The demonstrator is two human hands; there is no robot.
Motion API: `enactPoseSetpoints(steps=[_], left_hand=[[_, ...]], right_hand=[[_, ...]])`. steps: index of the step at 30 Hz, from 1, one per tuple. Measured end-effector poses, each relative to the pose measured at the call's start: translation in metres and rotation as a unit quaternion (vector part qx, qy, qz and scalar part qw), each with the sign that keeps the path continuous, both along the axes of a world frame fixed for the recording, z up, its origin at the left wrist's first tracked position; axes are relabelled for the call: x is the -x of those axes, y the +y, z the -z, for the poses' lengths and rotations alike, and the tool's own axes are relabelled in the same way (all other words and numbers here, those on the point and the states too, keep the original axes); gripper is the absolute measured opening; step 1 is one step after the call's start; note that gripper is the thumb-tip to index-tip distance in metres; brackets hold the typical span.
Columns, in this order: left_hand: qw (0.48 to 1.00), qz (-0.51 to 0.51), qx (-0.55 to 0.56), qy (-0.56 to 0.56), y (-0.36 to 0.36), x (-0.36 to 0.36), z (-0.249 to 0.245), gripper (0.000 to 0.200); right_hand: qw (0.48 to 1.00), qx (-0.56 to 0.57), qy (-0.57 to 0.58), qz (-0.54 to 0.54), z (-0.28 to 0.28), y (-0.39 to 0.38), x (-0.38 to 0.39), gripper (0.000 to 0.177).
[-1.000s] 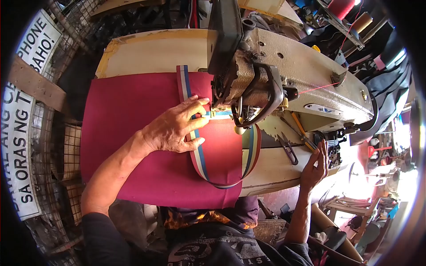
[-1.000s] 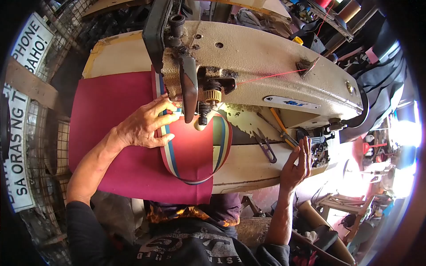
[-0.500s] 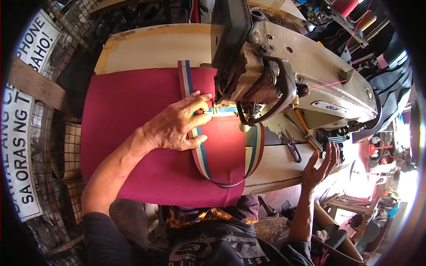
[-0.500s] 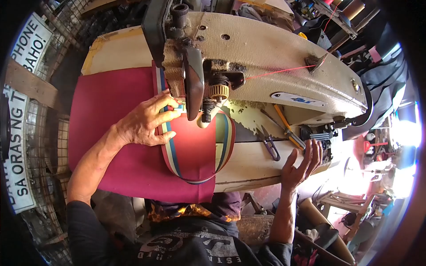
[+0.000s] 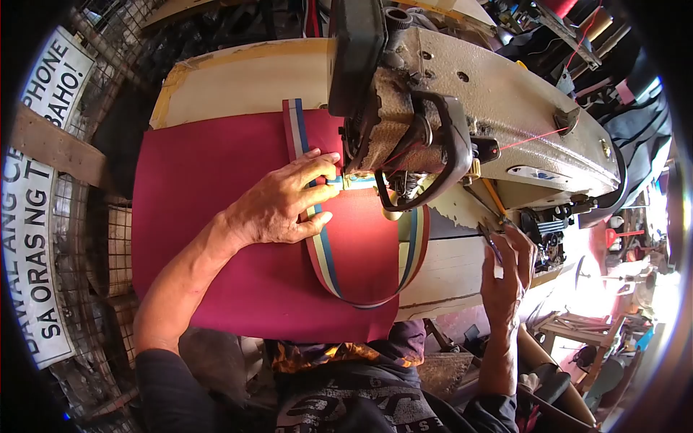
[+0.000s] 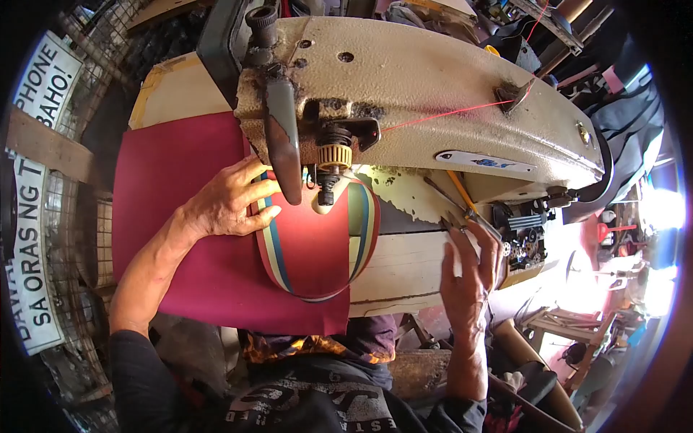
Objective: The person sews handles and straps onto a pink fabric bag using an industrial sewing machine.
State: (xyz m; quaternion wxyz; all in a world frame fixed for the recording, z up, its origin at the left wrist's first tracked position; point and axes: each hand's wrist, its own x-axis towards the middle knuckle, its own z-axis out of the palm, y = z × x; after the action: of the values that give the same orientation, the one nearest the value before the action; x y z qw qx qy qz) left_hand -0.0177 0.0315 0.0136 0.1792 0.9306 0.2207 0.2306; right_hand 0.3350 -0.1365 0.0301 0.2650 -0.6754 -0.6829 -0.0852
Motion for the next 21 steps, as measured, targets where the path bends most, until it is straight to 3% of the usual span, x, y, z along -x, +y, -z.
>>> enactPoseSetpoints(steps=[7, 12, 21], left_hand=[[0.999, 0.003, 0.038, -0.011, 0.004, 0.005, 0.000, 0.031], [1.000, -0.001, -0.003, 0.006, 0.003, 0.005, 0.002, 0.032], [1.000, -0.001, -0.010, 0.012, 0.001, 0.002, 0.003, 0.036]], right_hand=[[0.948, 0.035, 0.004, -0.316, -0.025, 0.076, 0.081, 0.022], [0.937, 0.059, -0.053, -0.340, 0.006, 0.103, 0.088, 0.024], [0.933, 0.077, -0.053, -0.347, 0.004, 0.101, 0.083, 0.027]])
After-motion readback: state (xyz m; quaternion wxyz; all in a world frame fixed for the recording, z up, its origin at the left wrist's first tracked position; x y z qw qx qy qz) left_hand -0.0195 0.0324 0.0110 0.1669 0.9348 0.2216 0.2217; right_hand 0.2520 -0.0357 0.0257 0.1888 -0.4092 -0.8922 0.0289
